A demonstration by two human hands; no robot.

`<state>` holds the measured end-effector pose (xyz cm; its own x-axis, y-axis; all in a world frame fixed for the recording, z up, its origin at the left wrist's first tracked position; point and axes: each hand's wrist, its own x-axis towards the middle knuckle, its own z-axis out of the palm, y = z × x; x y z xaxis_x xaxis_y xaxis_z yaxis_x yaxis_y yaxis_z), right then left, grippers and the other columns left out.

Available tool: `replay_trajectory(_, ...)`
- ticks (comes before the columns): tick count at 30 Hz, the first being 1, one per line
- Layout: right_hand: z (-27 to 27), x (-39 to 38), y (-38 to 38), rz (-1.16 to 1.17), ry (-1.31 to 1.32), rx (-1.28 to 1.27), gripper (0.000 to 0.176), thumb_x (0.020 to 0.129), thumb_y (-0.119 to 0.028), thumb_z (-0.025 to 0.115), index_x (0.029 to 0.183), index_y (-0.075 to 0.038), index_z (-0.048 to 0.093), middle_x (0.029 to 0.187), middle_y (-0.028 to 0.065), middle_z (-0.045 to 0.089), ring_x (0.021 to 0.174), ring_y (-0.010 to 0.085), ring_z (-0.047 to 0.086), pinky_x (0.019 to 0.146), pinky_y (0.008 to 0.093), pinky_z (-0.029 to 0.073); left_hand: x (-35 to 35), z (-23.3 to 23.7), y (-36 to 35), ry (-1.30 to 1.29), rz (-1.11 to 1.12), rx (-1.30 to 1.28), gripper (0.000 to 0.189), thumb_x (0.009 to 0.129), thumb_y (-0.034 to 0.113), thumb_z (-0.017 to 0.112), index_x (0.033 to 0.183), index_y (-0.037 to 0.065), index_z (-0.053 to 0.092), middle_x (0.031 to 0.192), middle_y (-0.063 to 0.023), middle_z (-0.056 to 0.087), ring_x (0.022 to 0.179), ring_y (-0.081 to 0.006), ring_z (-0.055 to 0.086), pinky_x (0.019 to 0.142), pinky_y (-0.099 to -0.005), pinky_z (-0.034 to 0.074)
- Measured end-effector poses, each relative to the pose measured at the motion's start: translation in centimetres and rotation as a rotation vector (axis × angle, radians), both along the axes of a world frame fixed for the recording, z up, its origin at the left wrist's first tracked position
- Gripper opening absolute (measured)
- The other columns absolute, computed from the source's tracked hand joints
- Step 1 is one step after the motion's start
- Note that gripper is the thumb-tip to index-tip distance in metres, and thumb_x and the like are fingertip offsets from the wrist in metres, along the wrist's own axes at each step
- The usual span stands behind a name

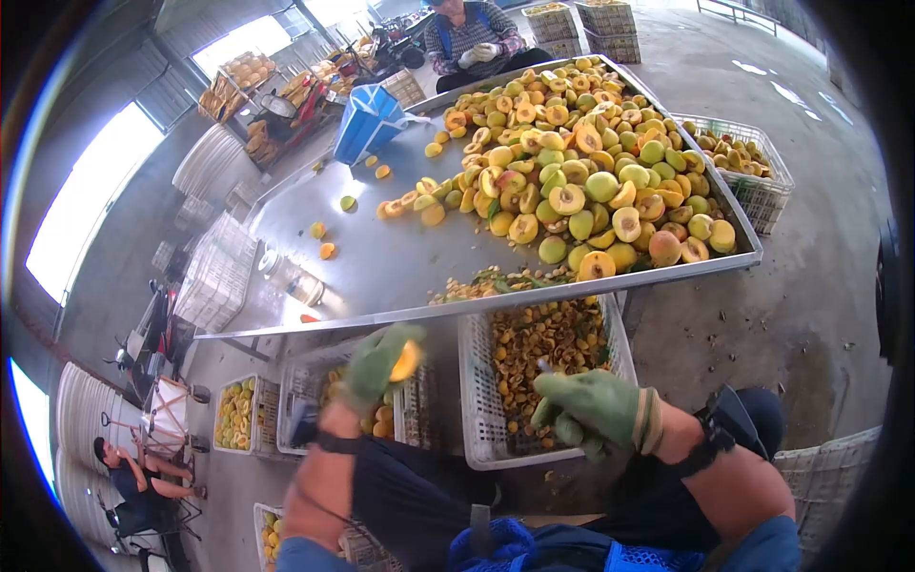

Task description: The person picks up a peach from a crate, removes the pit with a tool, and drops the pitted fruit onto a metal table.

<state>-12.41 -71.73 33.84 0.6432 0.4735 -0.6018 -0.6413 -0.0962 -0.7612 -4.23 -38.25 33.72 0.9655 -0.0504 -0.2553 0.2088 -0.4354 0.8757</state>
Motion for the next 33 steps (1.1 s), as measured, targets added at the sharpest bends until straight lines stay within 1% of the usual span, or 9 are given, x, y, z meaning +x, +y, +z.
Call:
replay_trajectory(5,2.5,-0.6,0.1,-0.017,-0.237,-0.021,0.038,0.094,-0.041,0.067,0.094,-0.002,0.069,0.070,0.0026,0.064,0.057,0.0114,0.060,0.053,0.0275,0.048,4.7,3.3,5.4,-0.011,-0.165,1.251,0.053,0.092,0.045,0.059,0.119,0.001,0.069,0.119,-0.0241,0.070,0.113,-0.0382,0.066,0.100,-0.0411,0.049)
replay_trajectory(11,-0.6,0.1,1.1,0.088,-0.565,-0.207,0.033,0.095,-0.037,0.063,0.094,-0.005,0.061,0.085,0.0200,0.066,0.083,0.0401,0.067,0.078,0.0448,0.052,19.5,-1.4,-4.3,-0.429,-0.185,0.679,0.043,0.097,0.041,0.053,0.120,0.009,0.067,0.103,-0.0238,0.070,0.102,-0.0381,0.068,0.091,-0.0452,0.050)
replay_trajectory(15,-4.9,0.5,0.5,0.124,-1.119,-0.277,0.027,0.096,-0.033,0.067,0.100,-0.007,0.067,0.080,0.0096,0.066,0.073,0.0238,0.066,0.068,0.0375,0.053,34.2,-10.0,-5.9,-0.703,-0.053,0.771,0.041,0.097,0.029,0.056,0.130,0.005,0.061,0.114,-0.0228,0.068,0.107,-0.0344,0.066,0.094,-0.0408,0.050)
replay_trajectory(16,0.3,1.3,0.3,0.073,-0.421,-0.285,0.020,0.096,-0.029,0.066,0.108,-0.012,0.069,0.089,0.0081,0.064,0.077,0.0259,0.066,0.068,0.0376,0.054,36.8,-11.7,-6.0,-0.676,-0.083,0.739,0.043,0.095,0.027,0.057,0.133,0.006,0.059,0.118,-0.0219,0.068,0.111,-0.0345,0.065,0.096,-0.0402,0.049)
replay_trajectory(18,-5.3,1.5,0.5,0.067,-0.787,-0.233,0.028,0.094,-0.028,0.067,0.113,-0.008,0.066,0.092,0.0174,0.067,0.084,0.0366,0.067,0.072,0.0435,0.054,39.9,-13.7,-6.4,-0.587,-0.157,0.669,0.049,0.093,0.023,0.060,0.139,0.007,0.054,0.126,-0.0200,0.066,0.117,-0.0344,0.063,0.099,-0.0392,0.048)
replay_trajectory(20,-2.4,3.1,-0.1,0.134,-0.452,-0.249,0.034,0.089,-0.033,0.073,0.113,-0.010,0.066,0.123,0.0152,0.066,0.104,0.0331,0.068,0.075,0.0386,0.055,40.2,-13.0,-7.6,-0.438,-0.239,0.586,0.055,0.090,0.019,0.063,0.143,0.008,0.050,0.131,-0.0183,0.065,0.121,-0.0339,0.061,0.101,-0.0384,0.048)
replay_trajectory(23,-5.7,3.9,-0.3,0.162,-1.227,-0.255,0.019,0.096,-0.026,0.067,0.109,-0.014,0.069,0.087,0.0075,0.062,0.075,0.0256,0.065,0.067,0.0361,0.054,38.4,-12.2,-7.6,-0.384,-0.307,0.604,0.059,0.083,0.013,0.068,0.140,0.008,0.052,0.129,-0.0184,0.065,0.121,-0.0340,0.061,0.100,-0.0392,0.048)
replay_trajectory(28,-6.0,7.2,0.4,0.152,-0.800,-0.199,0.021,0.098,-0.027,0.061,0.111,-0.012,0.066,0.104,0.0151,0.061,0.089,0.0346,0.065,0.076,0.0438,0.054,32.3,-9.1,-5.6,-0.692,-0.684,0.773,0.058,0.081,0.009,0.067,0.137,0.008,0.054,0.125,-0.0171,0.065,0.121,-0.0368,0.061,0.102,-0.0408,0.048)
replay_trajectory(33,-5.3,10.0,1.1,-0.104,-0.483,-0.145,0.027,0.094,-0.028,0.068,0.085,-0.003,0.060,0.073,0.0017,0.063,0.067,0.0102,0.062,0.060,0.0289,0.051,27.7,-9.7,-0.8,-0.772,-0.642,0.497,0.052,0.087,0.012,0.065,0.137,0.007,0.054,0.128,-0.0204,0.064,0.122,-0.0319,0.061,0.102,-0.0410,0.048)
